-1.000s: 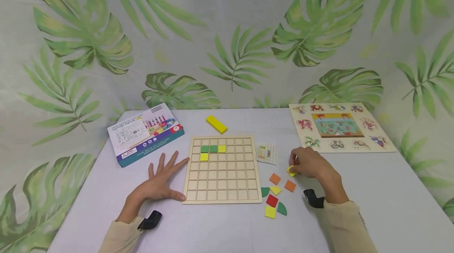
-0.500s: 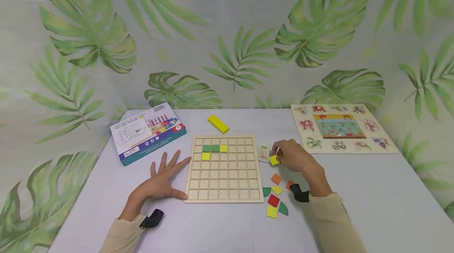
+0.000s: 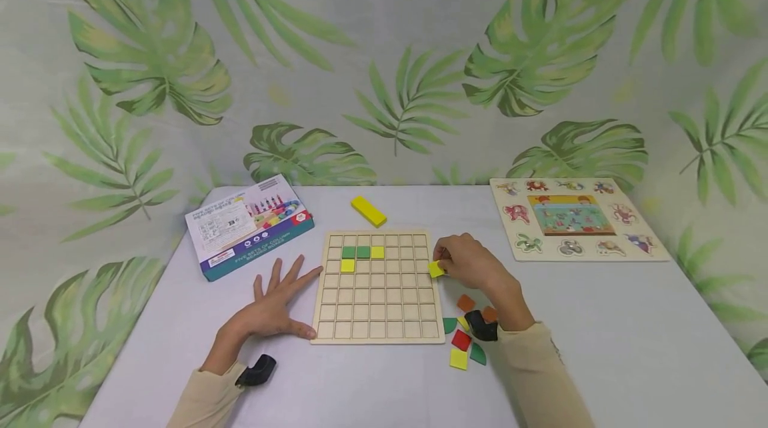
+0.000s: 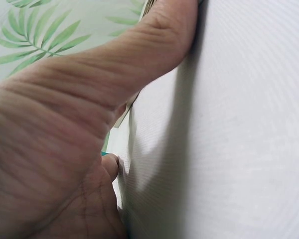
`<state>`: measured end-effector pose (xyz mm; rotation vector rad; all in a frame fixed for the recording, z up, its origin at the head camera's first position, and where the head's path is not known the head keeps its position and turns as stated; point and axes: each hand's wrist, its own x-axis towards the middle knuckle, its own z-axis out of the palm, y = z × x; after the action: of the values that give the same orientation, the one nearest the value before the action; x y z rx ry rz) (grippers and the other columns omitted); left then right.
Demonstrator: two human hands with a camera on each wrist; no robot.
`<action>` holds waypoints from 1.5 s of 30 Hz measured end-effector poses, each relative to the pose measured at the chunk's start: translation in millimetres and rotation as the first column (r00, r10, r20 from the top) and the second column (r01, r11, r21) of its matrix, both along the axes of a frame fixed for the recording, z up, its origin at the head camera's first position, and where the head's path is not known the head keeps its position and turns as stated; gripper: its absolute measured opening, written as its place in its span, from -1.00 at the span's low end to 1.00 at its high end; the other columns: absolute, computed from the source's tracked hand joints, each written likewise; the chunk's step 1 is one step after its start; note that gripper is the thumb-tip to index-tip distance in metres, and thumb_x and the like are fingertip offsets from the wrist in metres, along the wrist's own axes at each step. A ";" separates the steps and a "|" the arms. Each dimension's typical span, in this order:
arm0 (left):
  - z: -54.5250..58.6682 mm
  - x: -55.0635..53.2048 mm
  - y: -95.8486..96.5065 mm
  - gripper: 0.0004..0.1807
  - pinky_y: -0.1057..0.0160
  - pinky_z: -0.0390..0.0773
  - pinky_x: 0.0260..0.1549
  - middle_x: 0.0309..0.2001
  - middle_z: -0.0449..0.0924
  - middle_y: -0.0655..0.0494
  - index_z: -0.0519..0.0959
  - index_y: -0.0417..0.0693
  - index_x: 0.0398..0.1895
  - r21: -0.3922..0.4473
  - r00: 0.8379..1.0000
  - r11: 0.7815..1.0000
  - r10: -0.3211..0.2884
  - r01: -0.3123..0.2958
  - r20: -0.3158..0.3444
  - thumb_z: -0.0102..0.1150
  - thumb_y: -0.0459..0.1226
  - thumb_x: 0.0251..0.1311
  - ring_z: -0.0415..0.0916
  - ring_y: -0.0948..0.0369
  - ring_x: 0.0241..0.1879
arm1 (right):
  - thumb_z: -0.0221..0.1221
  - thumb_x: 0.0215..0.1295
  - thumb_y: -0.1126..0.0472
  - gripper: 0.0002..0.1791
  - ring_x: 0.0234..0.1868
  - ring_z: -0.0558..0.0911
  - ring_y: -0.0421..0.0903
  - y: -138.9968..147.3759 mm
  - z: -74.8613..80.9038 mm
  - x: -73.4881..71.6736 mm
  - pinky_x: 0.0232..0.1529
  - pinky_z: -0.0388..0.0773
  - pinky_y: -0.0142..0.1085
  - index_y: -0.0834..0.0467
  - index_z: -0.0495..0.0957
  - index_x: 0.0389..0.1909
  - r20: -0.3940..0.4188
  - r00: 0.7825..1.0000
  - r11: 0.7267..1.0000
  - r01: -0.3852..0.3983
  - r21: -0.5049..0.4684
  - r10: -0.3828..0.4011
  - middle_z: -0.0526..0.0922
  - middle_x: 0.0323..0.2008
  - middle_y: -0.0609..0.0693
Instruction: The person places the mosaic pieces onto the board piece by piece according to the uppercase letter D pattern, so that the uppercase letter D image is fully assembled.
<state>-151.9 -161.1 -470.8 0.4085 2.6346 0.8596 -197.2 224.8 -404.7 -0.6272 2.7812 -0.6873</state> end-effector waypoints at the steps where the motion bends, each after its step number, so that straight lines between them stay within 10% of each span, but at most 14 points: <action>1: -0.3 -0.1 0.1 0.32 -0.45 -0.70 0.29 0.64 -0.37 -0.09 0.14 0.26 0.58 0.005 1.000 1.000 0.000 0.000 0.001 0.68 0.09 -0.38 -0.74 -0.26 0.53 | 0.21 0.36 0.35 -0.95 -0.31 0.57 -0.16 -2.6 0.6 0.4 -0.22 0.56 -0.27 0.27 0.61 -0.25 0.002 1.000 1.000 -0.004 0.001 0.004 0.70 -0.34 -0.05; 28: 1.3 -0.1 0.5 0.30 -0.46 -0.69 0.28 0.64 -0.36 -0.11 0.15 0.24 0.57 0.007 1.000 1.000 -0.007 0.007 0.000 0.67 0.07 -0.36 -0.73 -0.28 0.53 | 0.19 0.39 0.36 -0.96 -0.26 0.65 -0.16 -85.5 -8.8 -5.1 -0.19 0.60 -0.29 0.24 0.58 -0.20 -0.080 0.985 0.974 -0.166 -0.156 0.155 0.71 -0.30 -0.02; 45: -4.3 -1.7 1.0 0.31 -0.44 -0.70 0.30 0.64 -0.39 -0.05 0.12 0.31 0.58 -0.024 1.000 1.000 -0.008 0.008 -0.002 0.65 0.13 -0.36 -0.74 -0.25 0.53 | 0.23 0.36 0.33 -0.96 -0.28 0.69 -0.16 -129.9 -36.5 -2.9 -0.23 0.63 -0.27 0.19 0.64 -0.23 -0.064 0.996 0.979 -0.074 -0.188 0.063 0.74 -0.33 -0.04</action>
<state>-153.6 -160.1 -475.0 0.4138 2.6407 0.8239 -200.1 94.9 -441.2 -0.7874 2.7518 -0.9419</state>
